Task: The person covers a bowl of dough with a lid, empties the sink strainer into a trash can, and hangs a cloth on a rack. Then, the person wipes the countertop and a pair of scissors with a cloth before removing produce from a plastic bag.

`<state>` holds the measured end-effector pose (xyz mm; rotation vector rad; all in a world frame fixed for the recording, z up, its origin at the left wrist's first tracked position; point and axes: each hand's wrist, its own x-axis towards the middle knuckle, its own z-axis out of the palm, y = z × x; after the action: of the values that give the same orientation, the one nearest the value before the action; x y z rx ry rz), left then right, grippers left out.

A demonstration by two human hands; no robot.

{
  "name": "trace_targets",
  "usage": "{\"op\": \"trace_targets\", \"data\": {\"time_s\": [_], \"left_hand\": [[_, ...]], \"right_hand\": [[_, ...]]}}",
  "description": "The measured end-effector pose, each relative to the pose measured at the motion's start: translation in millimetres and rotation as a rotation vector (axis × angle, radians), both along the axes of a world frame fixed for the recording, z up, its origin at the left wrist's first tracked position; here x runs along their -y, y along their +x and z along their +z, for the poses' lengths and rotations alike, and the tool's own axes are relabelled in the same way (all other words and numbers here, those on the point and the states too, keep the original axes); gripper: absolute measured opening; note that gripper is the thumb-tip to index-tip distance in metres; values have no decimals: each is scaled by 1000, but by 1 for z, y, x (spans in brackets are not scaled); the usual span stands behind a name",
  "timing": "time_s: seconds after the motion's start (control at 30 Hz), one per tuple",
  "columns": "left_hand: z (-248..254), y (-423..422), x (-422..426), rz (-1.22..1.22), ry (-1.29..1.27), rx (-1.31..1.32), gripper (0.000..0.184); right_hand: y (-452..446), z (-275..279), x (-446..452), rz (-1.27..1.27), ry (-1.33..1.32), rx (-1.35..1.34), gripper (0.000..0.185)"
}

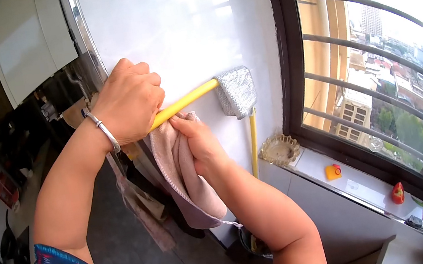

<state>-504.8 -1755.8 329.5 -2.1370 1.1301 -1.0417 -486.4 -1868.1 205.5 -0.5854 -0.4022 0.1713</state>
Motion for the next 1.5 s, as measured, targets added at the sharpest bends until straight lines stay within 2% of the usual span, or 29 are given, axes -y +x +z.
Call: {"op": "trace_targets", "data": {"time_s": [0.07, 0.13, 0.37, 0.43, 0.5, 0.63, 0.7, 0.83, 0.9, 1.13, 1.2, 1.27, 1.33, 1.47, 1.5], "left_hand": [[0, -3, -1, -65, -61, -30, 10], [-4, -10, -4, -42, -93, -41, 8], [-5, -29, -25, 29, -195, -78, 13], [-3, -29, -36, -24, -224, -47, 14], [2, -30, -51, -89, -261, 11, 15], [12, -25, -79, -51, -314, 102, 13], [17, -23, -88, -29, -343, 97, 13], [28, -18, -107, 64, -453, 150, 9], [34, -15, -114, 80, -483, 164, 8], [48, -4, -132, 214, -630, 198, 6], [50, 1, -138, 290, -742, 186, 7], [49, 4, -142, 293, -768, 168, 7], [48, 5, -143, 280, -748, 202, 7], [48, 10, -149, 251, -733, 219, 7], [48, 11, -150, 239, -735, 228, 7]], "right_hand": [[1, -4, 9, -14, -34, 67, 28], [-3, -5, 22, -149, -193, 26, 31], [-3, -24, 54, -230, -206, -17, 37], [-2, -30, 57, -242, -209, -10, 37], [-1, -32, 60, -193, -234, -44, 39], [-1, -31, 65, -139, -267, -90, 37], [4, -33, 70, 56, -223, 21, 39], [0, -19, 62, 145, -72, 143, 35], [3, -11, 55, -71, -214, -66, 32], [18, 10, 43, -226, -349, -116, 23], [16, 19, 44, -468, -684, 0, 19], [19, 16, 45, -413, -610, 14, 23], [11, 17, 39, -382, -217, -78, 31], [-5, 24, 37, -450, -170, -32, 37], [-6, 23, 35, -551, -308, 109, 37]]}}
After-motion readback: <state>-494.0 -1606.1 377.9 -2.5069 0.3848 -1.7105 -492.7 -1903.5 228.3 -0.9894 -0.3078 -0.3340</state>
